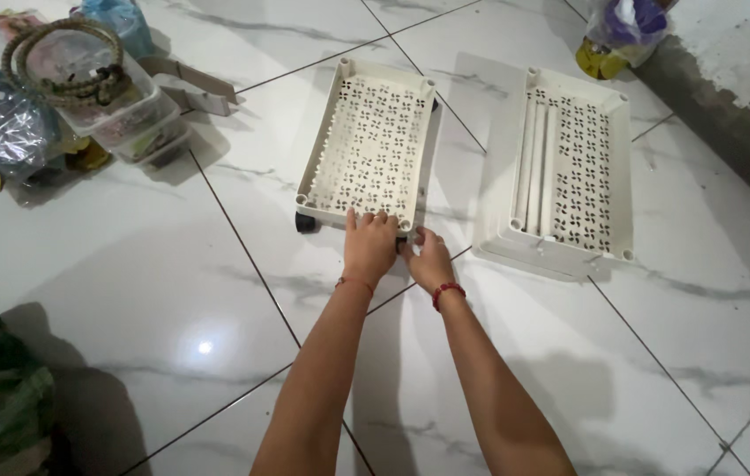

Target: The person assembles a white plastic rack by inserting white cylindrical rods into the holes of perforated trays and attaching black caster wheels to the bottom. The person handles the trays and rods by hand, repeatedly inserting and removing components to fit them together.

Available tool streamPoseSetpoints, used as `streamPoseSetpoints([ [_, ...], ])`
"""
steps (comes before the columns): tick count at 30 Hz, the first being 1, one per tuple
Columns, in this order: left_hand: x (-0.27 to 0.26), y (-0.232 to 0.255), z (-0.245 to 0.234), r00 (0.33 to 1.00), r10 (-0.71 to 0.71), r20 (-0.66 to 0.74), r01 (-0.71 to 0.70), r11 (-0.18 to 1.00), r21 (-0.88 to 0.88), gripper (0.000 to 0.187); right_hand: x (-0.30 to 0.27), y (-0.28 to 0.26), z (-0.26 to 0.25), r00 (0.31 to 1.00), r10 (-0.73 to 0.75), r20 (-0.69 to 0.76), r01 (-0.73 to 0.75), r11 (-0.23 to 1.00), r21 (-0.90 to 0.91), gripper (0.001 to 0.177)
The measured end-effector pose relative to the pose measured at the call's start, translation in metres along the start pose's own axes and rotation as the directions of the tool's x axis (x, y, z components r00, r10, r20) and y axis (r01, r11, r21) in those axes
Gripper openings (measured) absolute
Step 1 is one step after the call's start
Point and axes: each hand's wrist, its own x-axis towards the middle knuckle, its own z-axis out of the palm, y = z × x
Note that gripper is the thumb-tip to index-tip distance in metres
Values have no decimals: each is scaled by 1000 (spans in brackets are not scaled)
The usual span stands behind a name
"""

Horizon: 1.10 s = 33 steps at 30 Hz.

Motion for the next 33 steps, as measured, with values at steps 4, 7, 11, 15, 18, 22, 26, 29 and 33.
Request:
streamPoseSetpoints([
  [4, 0, 2, -4, 995, 17, -98, -23, 998, -63, 22, 2, 2, 5, 999, 35, 16, -35, 999, -14, 56],
  [7, -5, 6, -1, 990, 7, -142, -23, 994, -108, 11, 3, 5, 13, 1000, -21, -14, 22, 999, 34, 42],
  [11, -7, 15, 6, 982, -9, -189, -29, 979, -201, 4, 3, 9, 17, 993, -55, -107, 57, 998, 22, 29],
  [15, -9, 18, 7, 980, -21, -197, -36, 959, -281, 4, -1, 7, 7, 998, 29, -50, -22, 991, 131, 29],
  [18, -8, 20, 4, 985, -23, -172, -36, 943, -332, 8, -4, 4, 0, 997, 76, -12, -70, 961, 269, 28],
  [22, -10, 25, -4, 984, -51, -173, -23, 916, -400, 9, -4, 2, -6, 992, 109, 61, -125, 878, 462, 35],
  [26, -11, 33, -15, 989, -68, -131, 5, 903, -430, 7, -4, 5, -11, 996, 70, 47, -85, 827, 555, 45],
  [29, -12, 40, -20, 986, -96, -140, 14, 866, -500, 9, -5, 5, -18, 990, 118, 72, -137, 805, 577, 48],
  [33, -11, 47, -23, 965, -132, -224, -21, 819, -573, 13, -5, -4, -32, 994, 96, 58, -111, 785, 610, 44],
])
